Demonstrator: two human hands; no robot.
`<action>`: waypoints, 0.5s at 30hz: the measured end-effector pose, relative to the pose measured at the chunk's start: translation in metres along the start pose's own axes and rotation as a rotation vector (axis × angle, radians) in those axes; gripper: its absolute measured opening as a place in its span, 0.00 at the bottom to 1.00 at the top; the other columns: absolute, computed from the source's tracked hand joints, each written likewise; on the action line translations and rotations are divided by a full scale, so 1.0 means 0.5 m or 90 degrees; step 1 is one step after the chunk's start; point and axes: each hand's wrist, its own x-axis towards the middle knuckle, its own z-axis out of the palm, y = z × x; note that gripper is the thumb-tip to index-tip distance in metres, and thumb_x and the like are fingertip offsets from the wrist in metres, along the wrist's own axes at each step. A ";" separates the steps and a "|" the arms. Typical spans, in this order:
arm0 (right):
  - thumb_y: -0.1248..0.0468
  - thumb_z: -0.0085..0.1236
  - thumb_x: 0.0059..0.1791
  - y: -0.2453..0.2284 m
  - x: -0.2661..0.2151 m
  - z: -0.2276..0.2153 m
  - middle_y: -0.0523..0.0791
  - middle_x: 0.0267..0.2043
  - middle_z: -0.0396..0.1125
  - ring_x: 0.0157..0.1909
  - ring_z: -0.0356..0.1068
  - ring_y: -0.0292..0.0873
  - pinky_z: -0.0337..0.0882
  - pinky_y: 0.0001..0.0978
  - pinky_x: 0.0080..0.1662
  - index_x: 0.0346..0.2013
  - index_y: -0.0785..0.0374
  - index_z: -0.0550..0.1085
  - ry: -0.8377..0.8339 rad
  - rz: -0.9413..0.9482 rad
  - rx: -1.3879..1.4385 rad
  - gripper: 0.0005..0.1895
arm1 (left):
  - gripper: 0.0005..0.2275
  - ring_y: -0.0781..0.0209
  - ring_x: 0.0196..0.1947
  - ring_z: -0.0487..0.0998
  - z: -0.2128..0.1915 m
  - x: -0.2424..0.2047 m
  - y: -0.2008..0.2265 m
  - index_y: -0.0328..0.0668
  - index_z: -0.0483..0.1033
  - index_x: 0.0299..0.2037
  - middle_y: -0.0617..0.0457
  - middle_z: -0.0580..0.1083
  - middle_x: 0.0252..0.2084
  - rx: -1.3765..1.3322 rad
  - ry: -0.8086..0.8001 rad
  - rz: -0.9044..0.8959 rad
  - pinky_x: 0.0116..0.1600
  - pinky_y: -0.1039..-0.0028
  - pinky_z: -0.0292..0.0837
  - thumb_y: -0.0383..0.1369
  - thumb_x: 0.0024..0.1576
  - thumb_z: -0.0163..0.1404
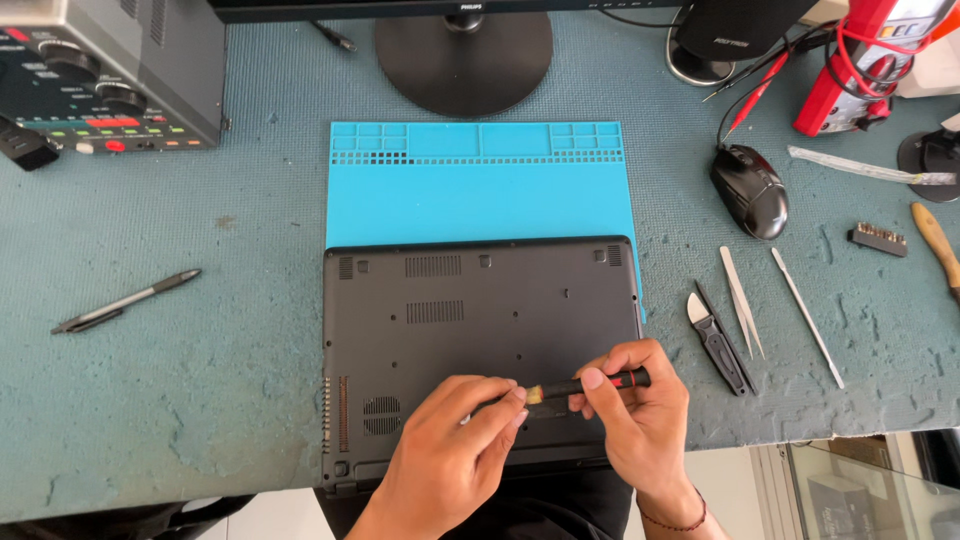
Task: The person uses a screwdriver to remove multiple screws from the bottom cover of a laptop. They systematically unscrew each fastener and place the screws on the workbench while keeping the laptop steady.
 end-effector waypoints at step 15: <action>0.68 0.63 0.41 -0.075 0.153 0.015 0.48 0.23 0.70 0.21 0.74 0.42 0.77 0.29 0.31 0.29 0.66 0.68 -0.142 -0.190 -0.157 0.11 | 0.03 0.56 0.28 0.80 -0.064 0.160 -0.082 0.40 0.80 0.30 0.47 0.78 0.26 -0.256 -0.263 -0.236 0.37 0.70 0.77 0.28 0.47 0.57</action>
